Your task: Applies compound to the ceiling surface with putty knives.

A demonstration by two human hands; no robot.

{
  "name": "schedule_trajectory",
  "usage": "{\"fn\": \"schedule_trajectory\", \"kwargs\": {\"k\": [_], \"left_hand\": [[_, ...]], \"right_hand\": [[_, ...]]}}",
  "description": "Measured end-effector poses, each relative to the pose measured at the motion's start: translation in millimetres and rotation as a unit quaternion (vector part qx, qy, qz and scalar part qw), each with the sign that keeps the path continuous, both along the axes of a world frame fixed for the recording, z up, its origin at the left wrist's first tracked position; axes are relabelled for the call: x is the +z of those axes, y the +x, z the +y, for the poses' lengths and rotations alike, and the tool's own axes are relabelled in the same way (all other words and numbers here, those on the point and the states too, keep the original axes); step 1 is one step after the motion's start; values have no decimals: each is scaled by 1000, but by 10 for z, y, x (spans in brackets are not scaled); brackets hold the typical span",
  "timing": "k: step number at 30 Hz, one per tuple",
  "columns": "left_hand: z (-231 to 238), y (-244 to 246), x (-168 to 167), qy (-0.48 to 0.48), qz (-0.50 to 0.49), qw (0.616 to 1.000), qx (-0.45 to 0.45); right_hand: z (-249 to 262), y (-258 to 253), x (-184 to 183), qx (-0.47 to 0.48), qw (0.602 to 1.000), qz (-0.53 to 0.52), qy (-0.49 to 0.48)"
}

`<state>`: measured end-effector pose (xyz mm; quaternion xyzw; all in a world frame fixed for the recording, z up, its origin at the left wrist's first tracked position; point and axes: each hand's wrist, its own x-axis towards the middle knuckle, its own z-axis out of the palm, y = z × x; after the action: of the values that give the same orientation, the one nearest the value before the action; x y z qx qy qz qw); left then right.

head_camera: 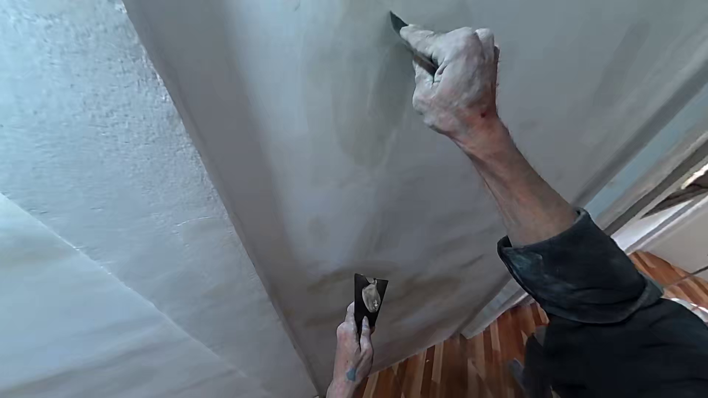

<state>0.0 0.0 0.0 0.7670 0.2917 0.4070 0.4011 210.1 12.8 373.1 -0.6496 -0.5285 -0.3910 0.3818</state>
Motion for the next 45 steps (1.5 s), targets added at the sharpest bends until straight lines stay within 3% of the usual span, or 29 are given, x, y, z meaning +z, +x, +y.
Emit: {"fn": "schedule_trajectory", "kwargs": {"k": [7,10,19,27,29,32,35,38,41,45], "left_hand": [[115,122,-80,-40,-15,999,-28],[162,162,-80,-14,-14,1000,-23],[127,147,-54,-26,-27,999,-2],[-183,-169,-31,-66,-36,996,41],[-269,-298,-40,-78,-42,995,47],[-343,-338,-30,-106,-40,992,49],[-397,-305,11,-123,-42,991,32],[-431,-247,37,-119,-49,992,14],[-424,-231,10,-124,-39,992,8],[-318,-202,-36,-122,-33,992,11]], "right_hand": [[-61,-9,-449,51,982,-161,-82],[-52,68,-586,66,970,-208,-108],[-100,235,-1085,105,947,-257,-159],[-240,431,-1708,137,936,-260,-197],[-447,471,-1625,122,961,-168,-184],[-693,535,-972,81,997,2,-18],[-691,686,-273,25,996,46,74],[-545,802,187,-19,994,80,65],[-398,731,307,-29,993,113,36],[-255,533,67,-17,997,71,14]]}}
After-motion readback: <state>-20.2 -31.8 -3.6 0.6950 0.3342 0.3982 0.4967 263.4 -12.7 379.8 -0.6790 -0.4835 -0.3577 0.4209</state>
